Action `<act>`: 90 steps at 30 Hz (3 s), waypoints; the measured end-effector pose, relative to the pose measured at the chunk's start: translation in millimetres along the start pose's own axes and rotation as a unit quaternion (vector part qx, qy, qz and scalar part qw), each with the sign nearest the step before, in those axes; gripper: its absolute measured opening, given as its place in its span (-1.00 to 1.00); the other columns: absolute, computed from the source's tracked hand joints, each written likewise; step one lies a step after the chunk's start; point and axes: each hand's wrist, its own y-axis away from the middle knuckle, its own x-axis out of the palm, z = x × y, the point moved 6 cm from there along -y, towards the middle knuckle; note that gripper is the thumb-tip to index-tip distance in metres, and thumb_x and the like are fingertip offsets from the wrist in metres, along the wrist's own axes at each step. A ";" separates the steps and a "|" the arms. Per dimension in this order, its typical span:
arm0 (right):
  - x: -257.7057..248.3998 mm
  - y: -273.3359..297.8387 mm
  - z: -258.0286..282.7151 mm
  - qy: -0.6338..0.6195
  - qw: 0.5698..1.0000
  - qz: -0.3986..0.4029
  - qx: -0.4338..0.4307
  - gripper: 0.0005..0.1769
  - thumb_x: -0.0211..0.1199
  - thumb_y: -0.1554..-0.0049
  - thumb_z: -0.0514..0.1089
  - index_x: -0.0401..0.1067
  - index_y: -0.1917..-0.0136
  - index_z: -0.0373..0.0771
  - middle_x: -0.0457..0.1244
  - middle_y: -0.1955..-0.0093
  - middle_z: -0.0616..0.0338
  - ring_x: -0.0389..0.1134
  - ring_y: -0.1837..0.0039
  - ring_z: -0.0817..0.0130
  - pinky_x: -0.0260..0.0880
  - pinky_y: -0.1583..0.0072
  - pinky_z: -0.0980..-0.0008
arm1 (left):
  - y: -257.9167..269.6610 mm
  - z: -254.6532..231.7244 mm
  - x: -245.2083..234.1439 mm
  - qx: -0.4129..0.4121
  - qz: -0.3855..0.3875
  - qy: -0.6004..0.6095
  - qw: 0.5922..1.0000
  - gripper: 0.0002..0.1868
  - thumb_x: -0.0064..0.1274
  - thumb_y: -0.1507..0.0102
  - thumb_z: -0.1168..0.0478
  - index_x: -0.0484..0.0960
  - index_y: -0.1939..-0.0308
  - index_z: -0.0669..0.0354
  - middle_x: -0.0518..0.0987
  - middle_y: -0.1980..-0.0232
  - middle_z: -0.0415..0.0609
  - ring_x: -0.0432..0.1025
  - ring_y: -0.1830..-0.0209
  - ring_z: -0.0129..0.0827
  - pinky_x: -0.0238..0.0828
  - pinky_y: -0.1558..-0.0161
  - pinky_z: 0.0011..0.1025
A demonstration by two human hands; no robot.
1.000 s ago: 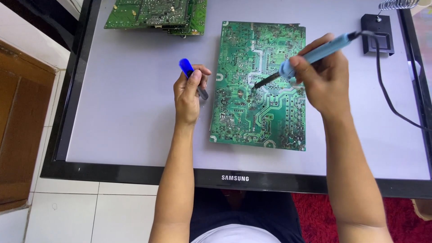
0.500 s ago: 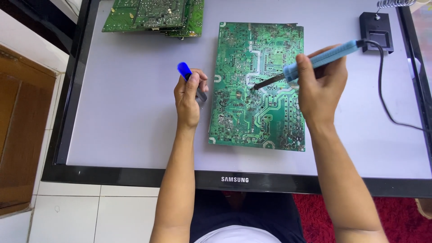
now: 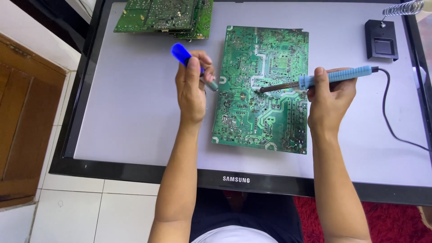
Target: Desoldering electronic components from a printed circuit board using a soldering iron and a manual desoldering pump.
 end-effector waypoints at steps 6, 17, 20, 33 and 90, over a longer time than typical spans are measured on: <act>-17.3 10.6 -11.4 0.001 0.999 0.022 -0.042 -0.75 0.30 -0.42 -0.10 0.25 -0.05 -0.18 0.22 0.10 0.17 0.25 0.25 0.44 0.29 0.21 0.50 | -7.4 16.6 52.8 -0.004 0.064 0.048 0.997 -0.68 -0.25 -0.56 -0.05 0.47 0.00 0.06 0.34 0.31 -0.21 0.26 0.32 -0.51 0.28 0.15 -0.51; -23.3 5.5 -27.1 -0.034 0.993 0.004 -0.116 -0.77 0.26 -0.48 -0.17 0.26 -0.06 -0.27 0.28 0.20 0.07 0.35 0.32 0.38 0.41 0.31 0.52 | -8.7 55.9 67.4 0.027 0.057 0.015 0.998 -0.63 -0.33 -0.61 -0.08 0.46 -0.06 0.08 0.27 0.41 -0.20 0.26 0.36 -0.51 0.39 0.09 -0.48; -31.7 2.2 -24.8 -0.032 0.993 0.006 -0.115 -0.77 0.26 -0.50 -0.14 0.27 -0.07 -0.25 0.28 0.19 0.07 0.36 0.31 0.39 0.42 0.28 0.52 | -7.5 65.0 70.4 0.021 0.055 0.017 0.998 -0.63 -0.31 -0.61 -0.06 0.47 -0.06 0.11 0.28 0.41 -0.19 0.27 0.36 -0.51 0.39 0.10 -0.48; -46.8 -1.8 -16.0 -0.062 0.995 -0.034 -0.069 -0.68 0.32 -0.41 -0.03 0.19 -0.04 -0.14 0.27 0.14 0.05 0.24 0.30 0.37 0.27 0.27 0.46 | 8.3 64.5 86.2 -0.087 0.152 -0.075 0.982 -0.68 -0.04 -0.47 -0.18 0.35 -0.10 -0.15 0.24 0.21 -0.28 0.16 0.27 -0.49 0.26 0.06 -0.41; 41.5 1.3 58.4 0.181 0.957 0.113 -0.197 -0.70 0.37 -0.47 -0.14 0.24 -0.08 -0.24 0.32 0.12 0.14 0.48 0.09 0.33 0.42 0.07 0.40 | 15.2 51.4 -30.4 -0.028 0.003 -0.013 1.000 -0.71 -0.08 -0.48 0.01 0.54 0.14 0.14 0.36 0.31 -0.16 0.23 0.33 -0.48 0.17 0.17 -0.50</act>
